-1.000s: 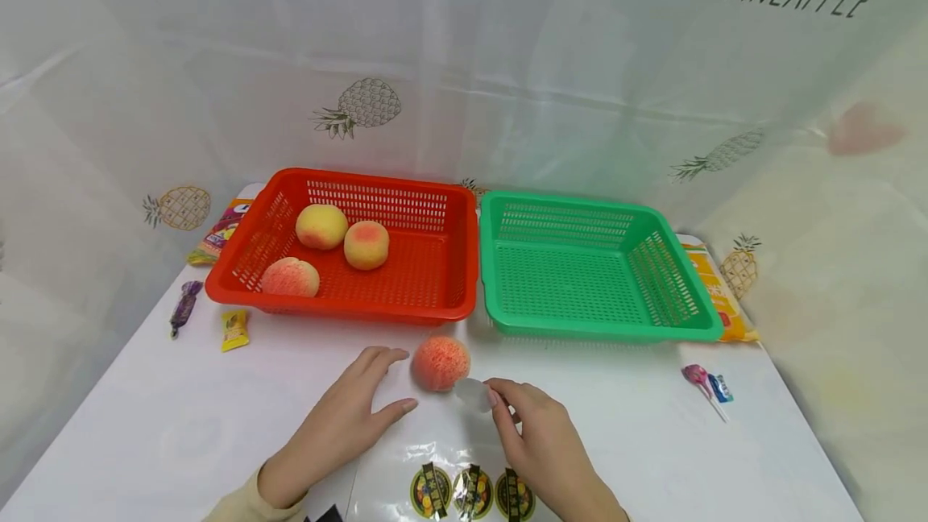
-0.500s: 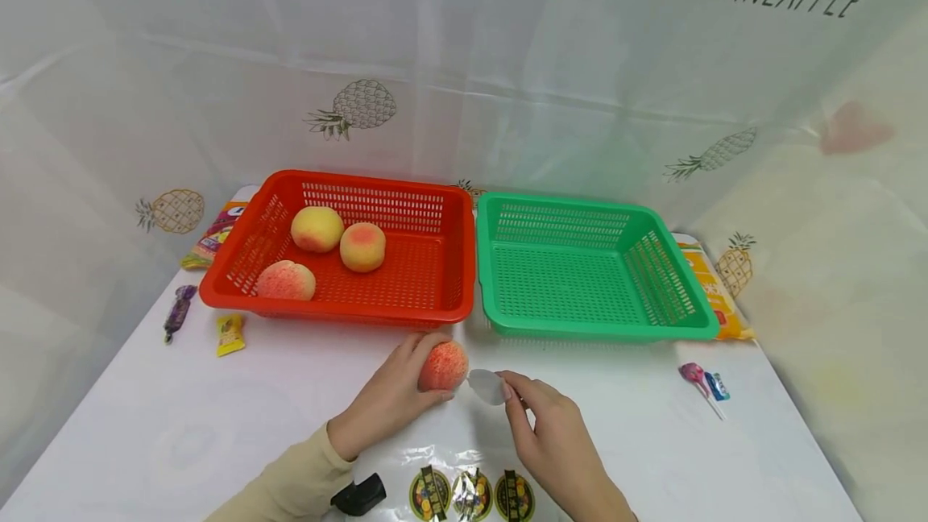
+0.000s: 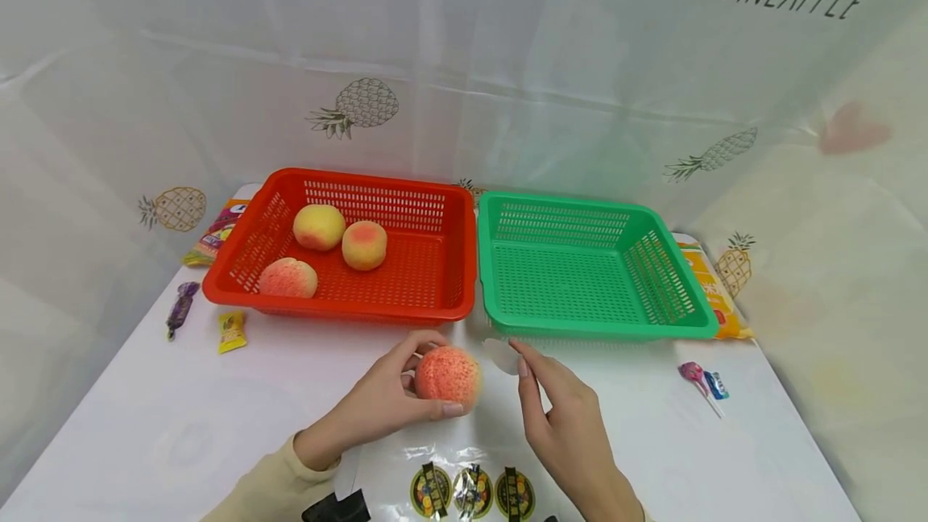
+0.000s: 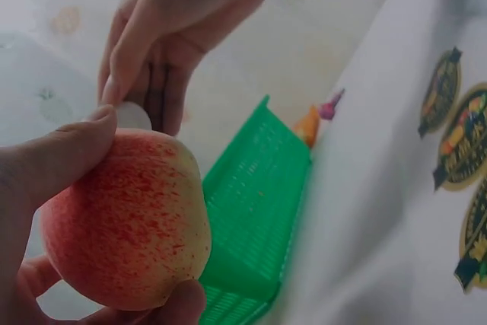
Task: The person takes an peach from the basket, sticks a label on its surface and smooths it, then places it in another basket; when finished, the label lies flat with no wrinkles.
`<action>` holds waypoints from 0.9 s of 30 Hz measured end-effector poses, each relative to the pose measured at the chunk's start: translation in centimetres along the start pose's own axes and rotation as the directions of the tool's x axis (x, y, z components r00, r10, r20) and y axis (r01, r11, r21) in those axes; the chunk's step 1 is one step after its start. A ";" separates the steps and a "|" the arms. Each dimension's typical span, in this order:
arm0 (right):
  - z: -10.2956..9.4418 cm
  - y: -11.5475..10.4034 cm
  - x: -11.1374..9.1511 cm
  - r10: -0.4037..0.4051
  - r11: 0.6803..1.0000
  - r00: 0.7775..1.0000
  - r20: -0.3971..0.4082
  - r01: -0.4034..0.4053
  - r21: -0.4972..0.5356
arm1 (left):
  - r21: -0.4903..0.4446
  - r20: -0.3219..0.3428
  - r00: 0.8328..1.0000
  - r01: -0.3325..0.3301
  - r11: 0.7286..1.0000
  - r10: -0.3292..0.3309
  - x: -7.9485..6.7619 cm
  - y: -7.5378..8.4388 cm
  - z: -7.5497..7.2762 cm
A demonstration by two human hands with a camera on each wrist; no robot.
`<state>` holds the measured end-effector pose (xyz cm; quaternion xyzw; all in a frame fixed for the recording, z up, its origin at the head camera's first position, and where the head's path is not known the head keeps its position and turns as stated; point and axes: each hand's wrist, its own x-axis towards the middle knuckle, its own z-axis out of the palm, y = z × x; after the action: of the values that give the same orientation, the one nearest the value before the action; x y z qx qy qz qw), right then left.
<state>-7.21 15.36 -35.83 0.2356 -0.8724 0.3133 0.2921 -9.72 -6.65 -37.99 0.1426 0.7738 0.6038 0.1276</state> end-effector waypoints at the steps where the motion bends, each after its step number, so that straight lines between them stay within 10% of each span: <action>1: 0.0 -0.1 0.1 -0.029 1.000 1.000 -0.012 0.028 -0.012 | -0.006 0.001 1.000 -0.003 1.000 0.003 -0.2 0.7 0.0; 13: 0.5 -1.5 0.3 -0.204 0.978 0.979 0.015 0.204 -0.037 | 0.047 -0.028 1.000 -0.002 0.999 0.003 -1.1 3.4 0.0; 27: 0.7 -2.4 -0.7 -0.175 0.984 0.971 0.161 0.178 -0.006 | 0.073 -0.017 1.000 -0.004 0.997 0.005 -1.3 3.5 0.2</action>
<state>-5.56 13.32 -35.75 0.3335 -0.8717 0.2574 0.2505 -8.20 -6.18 -34.59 0.1437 0.7960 0.5769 0.1141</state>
